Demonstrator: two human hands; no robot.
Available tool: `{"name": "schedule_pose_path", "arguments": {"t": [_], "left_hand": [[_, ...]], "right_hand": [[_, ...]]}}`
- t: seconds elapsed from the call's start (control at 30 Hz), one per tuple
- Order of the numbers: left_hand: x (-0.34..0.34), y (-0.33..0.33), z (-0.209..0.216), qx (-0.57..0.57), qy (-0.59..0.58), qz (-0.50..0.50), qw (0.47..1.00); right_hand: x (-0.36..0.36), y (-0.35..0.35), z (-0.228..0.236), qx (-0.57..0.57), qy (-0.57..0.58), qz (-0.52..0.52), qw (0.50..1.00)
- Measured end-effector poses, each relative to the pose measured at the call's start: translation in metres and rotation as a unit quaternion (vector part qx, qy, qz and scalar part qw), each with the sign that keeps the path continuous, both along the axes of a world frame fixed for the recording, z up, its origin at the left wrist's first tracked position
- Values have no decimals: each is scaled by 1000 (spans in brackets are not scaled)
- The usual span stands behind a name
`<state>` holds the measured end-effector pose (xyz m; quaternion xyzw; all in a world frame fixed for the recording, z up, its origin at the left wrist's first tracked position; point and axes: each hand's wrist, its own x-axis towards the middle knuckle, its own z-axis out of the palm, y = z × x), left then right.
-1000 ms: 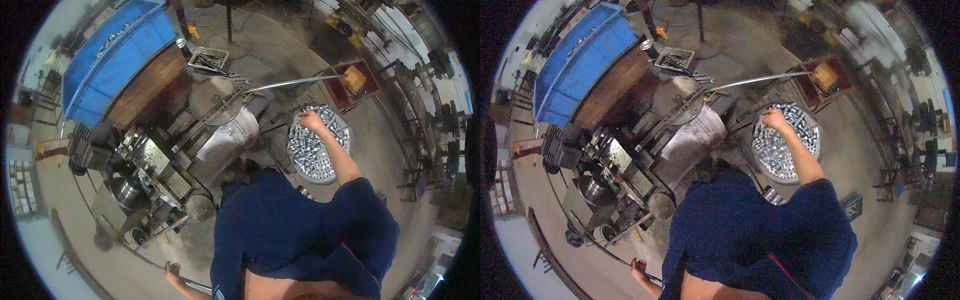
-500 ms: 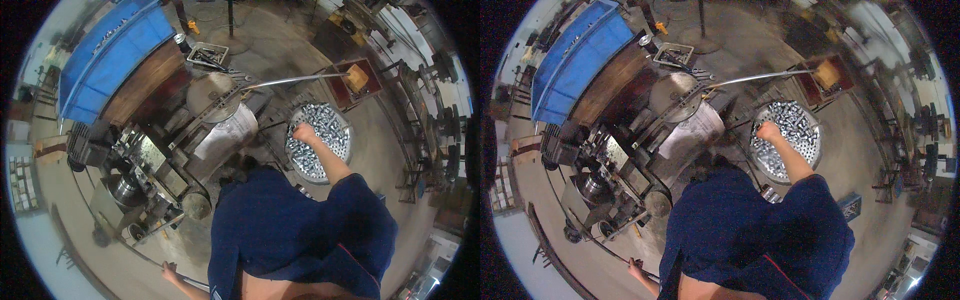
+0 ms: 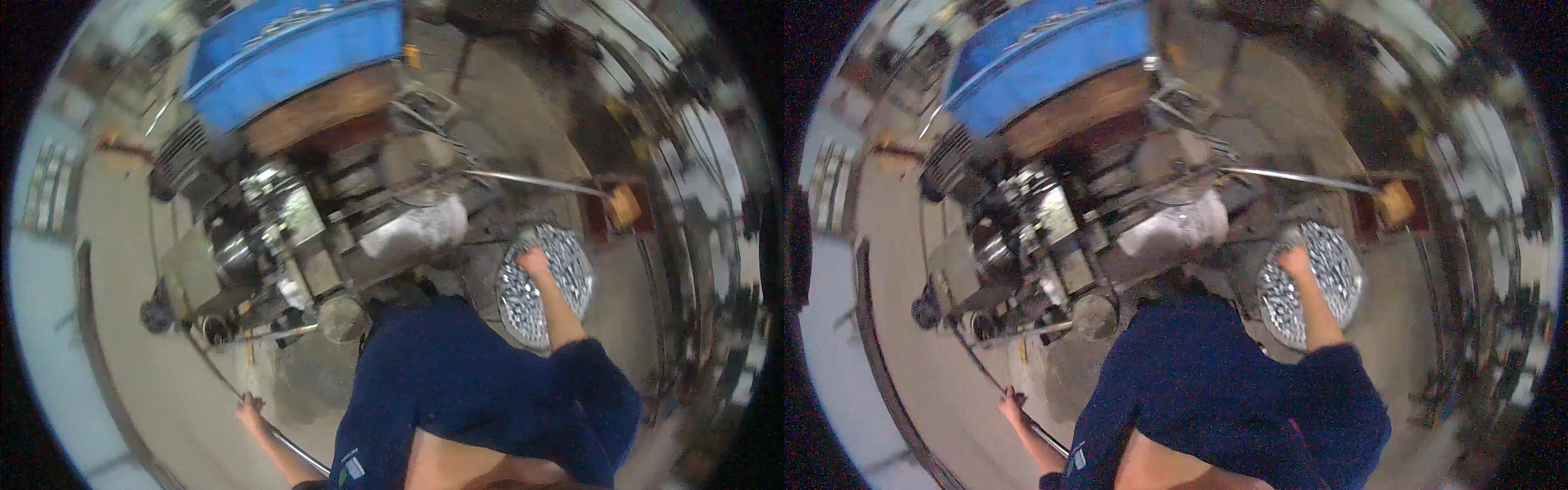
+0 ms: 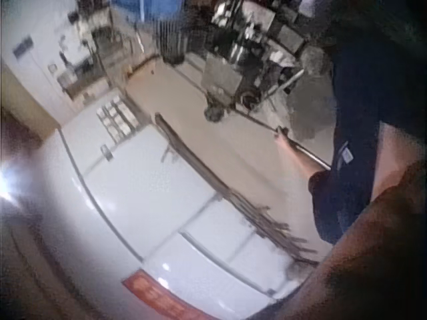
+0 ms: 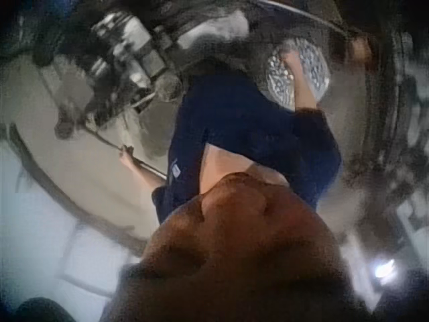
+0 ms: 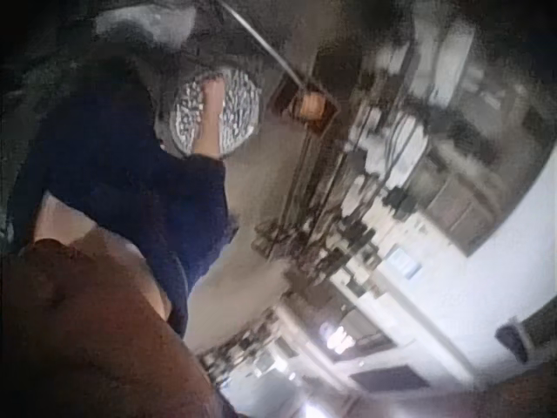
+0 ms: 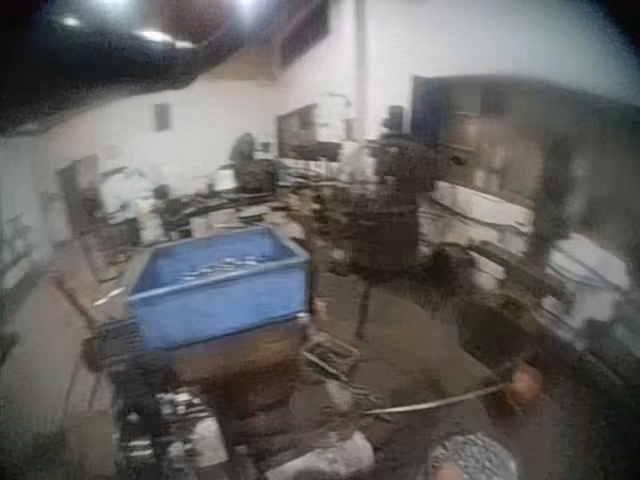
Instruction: The person repeatedly picks small metal parts from a blue bin and places them into a machine, then uses a long metal rod to operate a lever on the machine. The person continues this cycle of loading parts and operating the lever throughout the clip.
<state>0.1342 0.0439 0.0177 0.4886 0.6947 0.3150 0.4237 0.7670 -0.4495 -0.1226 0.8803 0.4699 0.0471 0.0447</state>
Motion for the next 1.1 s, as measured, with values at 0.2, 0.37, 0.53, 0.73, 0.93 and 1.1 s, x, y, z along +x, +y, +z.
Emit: {"name": "schedule_pose_path", "arguments": {"t": [0.2,0.37,0.53,0.73,0.93,1.1], "left_hand": [[-4,10,-4,-33,9,-19,999],[-8,10,-9,-23,-14,-22,999],[5,-2,17,17,75,-20,997],[5,-54,35,48,295,-41,953],[-17,-110,16,-3,336,19,941],[-9,-106,21,-8,374,38,927]], "right_hand": [[-17,95,107,291,299,-134,899],[-68,271,218,276,364,144,878],[-138,424,277,249,333,398,818],[-182,526,272,5,110,467,877],[-180,561,235,-1,172,403,899],[-171,564,216,40,266,440,857]]}}
